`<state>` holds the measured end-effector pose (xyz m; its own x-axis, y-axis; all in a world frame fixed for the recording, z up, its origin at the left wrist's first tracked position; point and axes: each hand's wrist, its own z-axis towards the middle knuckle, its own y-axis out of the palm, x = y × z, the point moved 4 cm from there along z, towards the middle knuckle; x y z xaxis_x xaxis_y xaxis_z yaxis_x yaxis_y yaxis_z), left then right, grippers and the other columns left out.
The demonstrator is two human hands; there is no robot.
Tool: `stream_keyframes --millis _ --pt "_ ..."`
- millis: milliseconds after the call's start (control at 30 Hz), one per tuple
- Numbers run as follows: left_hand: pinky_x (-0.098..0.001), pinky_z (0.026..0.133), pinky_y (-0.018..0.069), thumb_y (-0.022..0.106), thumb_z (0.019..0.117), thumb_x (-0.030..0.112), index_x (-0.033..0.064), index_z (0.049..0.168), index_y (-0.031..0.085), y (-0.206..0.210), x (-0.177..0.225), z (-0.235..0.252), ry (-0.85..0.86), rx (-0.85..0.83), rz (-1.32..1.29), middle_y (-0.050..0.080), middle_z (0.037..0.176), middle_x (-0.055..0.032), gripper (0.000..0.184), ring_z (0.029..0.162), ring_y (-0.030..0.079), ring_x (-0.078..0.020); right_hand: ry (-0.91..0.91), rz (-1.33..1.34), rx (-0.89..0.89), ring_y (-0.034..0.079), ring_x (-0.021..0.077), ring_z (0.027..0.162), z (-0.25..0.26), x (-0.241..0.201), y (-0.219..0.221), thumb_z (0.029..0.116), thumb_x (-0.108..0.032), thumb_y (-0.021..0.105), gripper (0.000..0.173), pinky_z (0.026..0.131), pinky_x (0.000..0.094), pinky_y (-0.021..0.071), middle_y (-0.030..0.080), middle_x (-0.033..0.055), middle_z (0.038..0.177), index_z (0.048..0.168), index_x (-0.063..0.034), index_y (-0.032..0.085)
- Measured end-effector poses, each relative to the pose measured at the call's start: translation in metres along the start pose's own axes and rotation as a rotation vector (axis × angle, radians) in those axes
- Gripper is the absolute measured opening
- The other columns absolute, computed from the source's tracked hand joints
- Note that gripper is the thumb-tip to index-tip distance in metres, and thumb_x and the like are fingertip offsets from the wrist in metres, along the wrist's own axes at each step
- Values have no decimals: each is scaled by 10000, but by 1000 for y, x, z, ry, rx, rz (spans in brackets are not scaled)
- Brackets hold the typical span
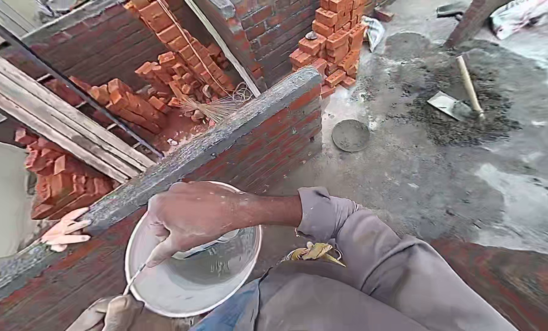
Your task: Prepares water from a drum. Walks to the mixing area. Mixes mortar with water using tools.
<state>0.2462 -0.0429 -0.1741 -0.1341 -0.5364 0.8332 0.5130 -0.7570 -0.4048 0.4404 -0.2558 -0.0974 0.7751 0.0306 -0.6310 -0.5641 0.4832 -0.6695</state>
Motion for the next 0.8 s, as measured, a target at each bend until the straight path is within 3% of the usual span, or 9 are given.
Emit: stream_keyframes --millis 167,233,300,333,400,500,600,700,800 --pt "-232 430 350 359 1080 555 174 619 516 262 -142 15 -374 -341 -204 471 528 63 618 437 406 -67 665 -4 -5 635 292 773 -200 154 62 922 -496 677 455 668 541 501 632 102 772 751 -76 648" --pt "-308 460 426 342 1076 568 99 647 611 373 -188 15 -378 -511 -71 542 534 0 690 454 486 -116 939 10 21 653 324 829 -272 205 89 906 -548 648 492 690 568 510 655 129 819 775 -73 652" --pt "-453 773 598 388 1057 584 88 987 770 459 -226 19 -323 -696 121 746 837 -71 630 784 712 -198 1206 57 72 669 357 929 -340 254 114 866 -594 656 527 746 595 532 682 163 934 881 -67 680" --pt "-530 922 555 427 1036 610 120 1156 749 487 -240 24 -312 -757 230 756 1027 -98 598 981 714 -245 1347 97 129 675 359 960 -376 279 121 847 -619 652 551 762 601 543 691 170 976 920 -74 694" --pt "-609 1029 483 471 1022 618 146 1309 690 525 -263 40 -329 -803 334 730 1185 -131 595 1142 677 -314 1607 189 324 684 350 957 -459 324 117 822 -645 647 576 761 602 554 697 170 998 929 -83 703" --pt "-595 1013 507 481 1024 604 148 1264 714 529 -304 51 -388 -966 413 744 1150 -114 565 1115 692 -304 1902 292 704 691 326 882 -581 363 117 800 -633 674 555 744 587 555 700 148 913 883 -84 698" --pt "-577 985 525 500 1041 552 51 1190 725 506 -375 50 -581 -1134 521 739 1099 -175 569 1062 703 -333 2124 365 1083 653 306 766 -683 361 113 852 -582 690 513 684 561 519 672 140 820 823 -69 686" --pt "-604 1021 496 462 1035 592 22 1193 719 526 -425 77 -677 -1307 744 709 1176 -233 645 1144 670 -381 2247 448 1568 536 217 591 -757 347 95 931 -497 671 440 552 456 465 584 83 718 887 -60 693" --pt "-606 1025 493 535 1051 454 32 1296 665 610 -436 95 -758 -1412 726 687 1220 -251 505 1158 658 -405 2145 577 2171 371 104 456 -804 307 79 987 -417 609 274 434 312 382 413 -36 619 921 -150 614"
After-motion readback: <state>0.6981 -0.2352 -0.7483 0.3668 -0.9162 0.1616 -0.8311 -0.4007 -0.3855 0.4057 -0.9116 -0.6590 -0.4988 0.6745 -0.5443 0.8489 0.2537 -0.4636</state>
